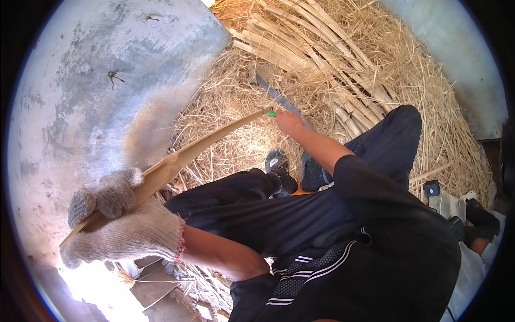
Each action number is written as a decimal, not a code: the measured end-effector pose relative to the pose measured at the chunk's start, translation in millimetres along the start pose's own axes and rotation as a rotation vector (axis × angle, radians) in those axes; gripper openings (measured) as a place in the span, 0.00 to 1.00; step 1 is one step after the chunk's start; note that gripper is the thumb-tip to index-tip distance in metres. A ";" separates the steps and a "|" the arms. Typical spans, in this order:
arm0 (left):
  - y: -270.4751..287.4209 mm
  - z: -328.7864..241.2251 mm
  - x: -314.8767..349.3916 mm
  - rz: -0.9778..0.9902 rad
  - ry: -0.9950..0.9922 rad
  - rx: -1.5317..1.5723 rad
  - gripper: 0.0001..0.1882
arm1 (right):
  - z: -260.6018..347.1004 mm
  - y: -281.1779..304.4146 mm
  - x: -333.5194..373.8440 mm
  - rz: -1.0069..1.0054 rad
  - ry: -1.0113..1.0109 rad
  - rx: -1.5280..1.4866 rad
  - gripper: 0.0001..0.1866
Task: The person sits on the ground and uses a green utility knife to peel the outer layer off a long bamboo stick. They hold the stick with a gloved left hand and scrape the surface with the knife in their right hand, creating a pile of bamboo shavings.
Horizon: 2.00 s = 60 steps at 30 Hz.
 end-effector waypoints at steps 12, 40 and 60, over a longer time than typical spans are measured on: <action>10.9 3.1 -3.4 -0.052 0.032 -0.047 0.38 | -44.8 26.8 -1.6 0.038 -0.188 0.196 0.12; 33.3 -2.5 7.4 -0.102 0.097 0.122 0.33 | 154.7 203.4 274.0 -0.020 0.469 -0.662 0.13; 27.6 -0.6 12.5 -0.002 0.105 0.186 0.35 | 157.7 203.3 271.4 -0.119 0.419 -0.541 0.12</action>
Point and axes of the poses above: each hand's wrist, its own x-axis away from the middle knuckle, its own y-axis out of the back of the hand, z = x × y, the point moved 7 cm from there along -x, towards the middle knuckle, and after that the axes turned 8 degrees about -y, right-handed, at the moved point
